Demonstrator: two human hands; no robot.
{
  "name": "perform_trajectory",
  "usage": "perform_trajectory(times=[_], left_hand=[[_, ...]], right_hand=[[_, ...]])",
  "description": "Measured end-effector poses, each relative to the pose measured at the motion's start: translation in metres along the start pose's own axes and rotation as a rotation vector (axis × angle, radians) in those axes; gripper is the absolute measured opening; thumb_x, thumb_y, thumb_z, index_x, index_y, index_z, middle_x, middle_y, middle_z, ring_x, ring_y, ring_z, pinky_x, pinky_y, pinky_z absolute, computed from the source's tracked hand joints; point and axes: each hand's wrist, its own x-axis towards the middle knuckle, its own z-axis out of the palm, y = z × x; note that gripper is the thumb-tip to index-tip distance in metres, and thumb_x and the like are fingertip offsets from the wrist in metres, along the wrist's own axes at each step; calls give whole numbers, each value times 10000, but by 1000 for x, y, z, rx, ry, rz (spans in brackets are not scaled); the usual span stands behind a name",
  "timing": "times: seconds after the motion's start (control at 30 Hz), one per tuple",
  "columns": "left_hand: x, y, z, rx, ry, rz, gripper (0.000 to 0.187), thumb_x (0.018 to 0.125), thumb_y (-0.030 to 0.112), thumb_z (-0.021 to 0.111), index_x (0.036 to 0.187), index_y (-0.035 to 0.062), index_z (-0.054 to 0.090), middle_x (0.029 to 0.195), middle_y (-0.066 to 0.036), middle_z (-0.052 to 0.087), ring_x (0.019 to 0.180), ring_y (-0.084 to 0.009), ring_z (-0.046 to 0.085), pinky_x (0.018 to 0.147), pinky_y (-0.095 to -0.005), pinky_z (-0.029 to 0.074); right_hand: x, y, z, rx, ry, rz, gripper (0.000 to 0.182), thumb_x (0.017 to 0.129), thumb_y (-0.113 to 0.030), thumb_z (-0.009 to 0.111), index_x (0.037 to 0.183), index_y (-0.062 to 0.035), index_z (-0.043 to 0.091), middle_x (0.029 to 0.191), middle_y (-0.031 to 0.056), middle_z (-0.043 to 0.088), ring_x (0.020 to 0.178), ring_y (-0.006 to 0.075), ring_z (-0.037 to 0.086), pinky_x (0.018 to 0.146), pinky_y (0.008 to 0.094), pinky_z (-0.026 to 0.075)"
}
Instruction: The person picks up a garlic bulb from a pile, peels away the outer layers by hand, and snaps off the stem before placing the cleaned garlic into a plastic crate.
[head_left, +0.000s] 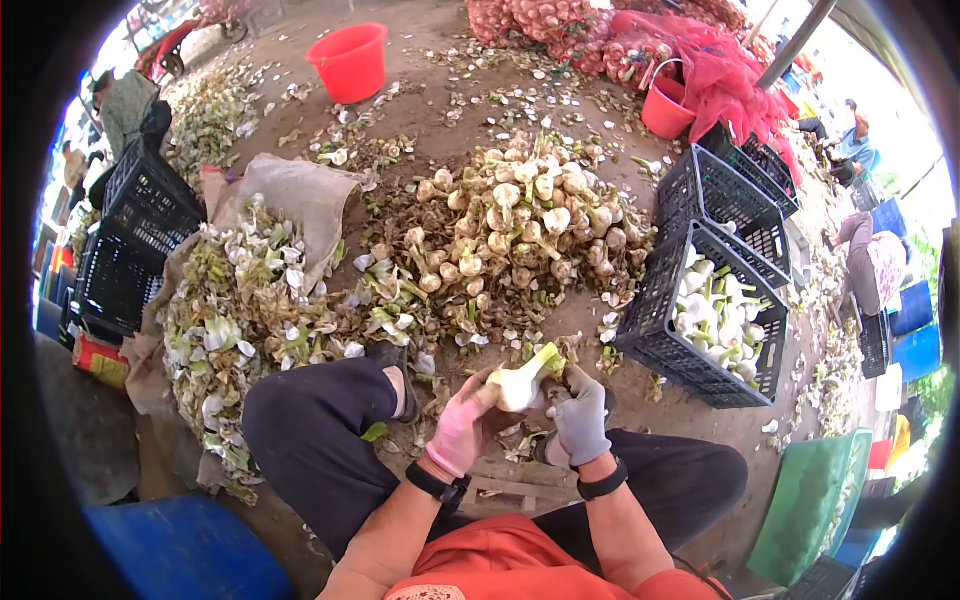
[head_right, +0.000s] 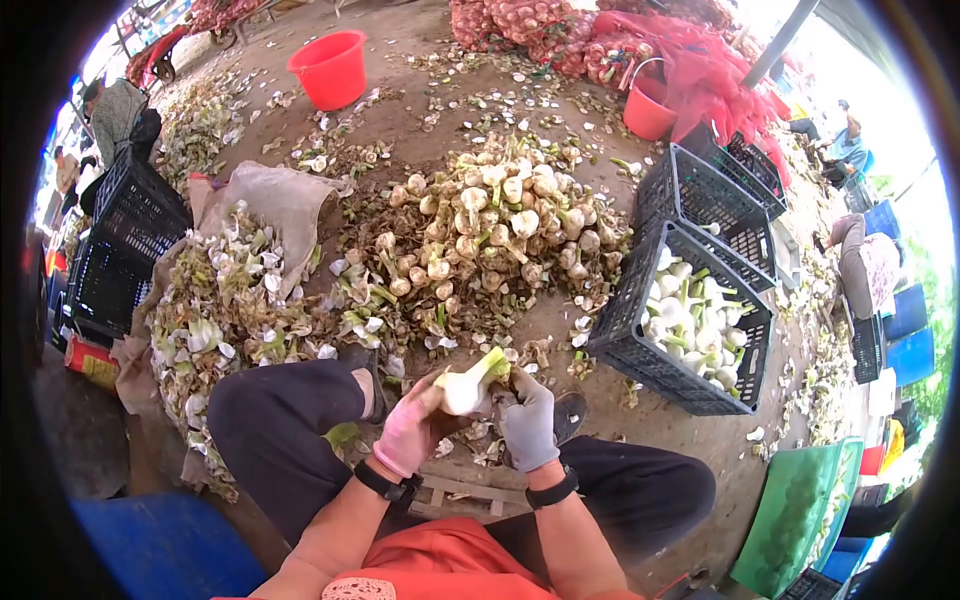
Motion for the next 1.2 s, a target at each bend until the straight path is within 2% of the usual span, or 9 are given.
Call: perform_trajectory(times=[0.13,0.33,0.43,0.53,0.7,0.8,0.87,1.0,1.2], left_hand=[[6,2,-10,-68,-55,-241,561,987,481,323,1377,93,433,1270,-95,562,1082,-212,597,838,-381,545],[-2,2,0,7,3,-106,511,911,248,622,1349,64,433,1229,-78,570,1038,-201,612,852,-362,541],[1,3,-4,77,19,-119,743,732,109,814,1360,71,420,1251,-78,549,1114,-217,565,888,-366,507],[-4,-4,-6,146,-256,-58,724,748,122,805,1350,23,414,1254,-75,546,1163,-187,530,966,-347,468],[-2,3,-2,88,-265,-73,796,700,91,834,1362,12,399,1283,-70,531,1166,-177,528,983,-326,451],[-2,-1,-10,159,-202,-20,780,690,59,832,1351,15,419,1273,-73,543,1155,-177,538,987,-325,449],[1,3,-5,298,-191,-52,754,692,27,820,1342,18,438,1253,-78,560,1139,-180,551,991,-327,448],[2,5,-4,225,-199,-117,709,769,147,787,1360,15,417,1245,-106,566,1128,-211,565,961,-360,471],[0,2,-5,-100,-137,-209,635,851,204,694,1376,7,397,1218,-112,567,1089,-236,581,948,-384,489]], right_hand=[[-1,8,-5,314,-96,63,306,884,95,516,1181,51,579,1056,46,653,930,79,585,811,224,476],[-6,-1,-6,371,-125,175,321,880,94,518,1195,59,570,1066,50,644,939,93,585,825,227,471],[1,6,-5,10,-84,-87,327,854,81,522,1178,73,568,1017,77,670,927,128,610,823,247,473],[19,6,-7,-159,92,-93,270,848,57,542,1111,68,602,943,105,689,884,113,618,784,255,480],[45,42,-27,-475,159,-174,399,751,121,505,1088,-36,648,941,100,674,934,272,653,817,322,492],[25,11,-27,-207,-55,-312,413,754,138,501,1108,-21,640,1057,114,643,1045,244,610,868,318,473],[9,-20,-26,-31,-176,-162,378,773,114,567,1126,-4,630,1126,122,615,1103,226,573,902,310,456],[4,-22,-26,-89,-318,-22,303,799,7,666,1101,5,642,1043,117,649,982,203,623,853,295,477],[-4,-32,-10,-508,-117,-251,200,781,-11,647,980,-14,657,862,155,659,819,296,648,736,345,506]])
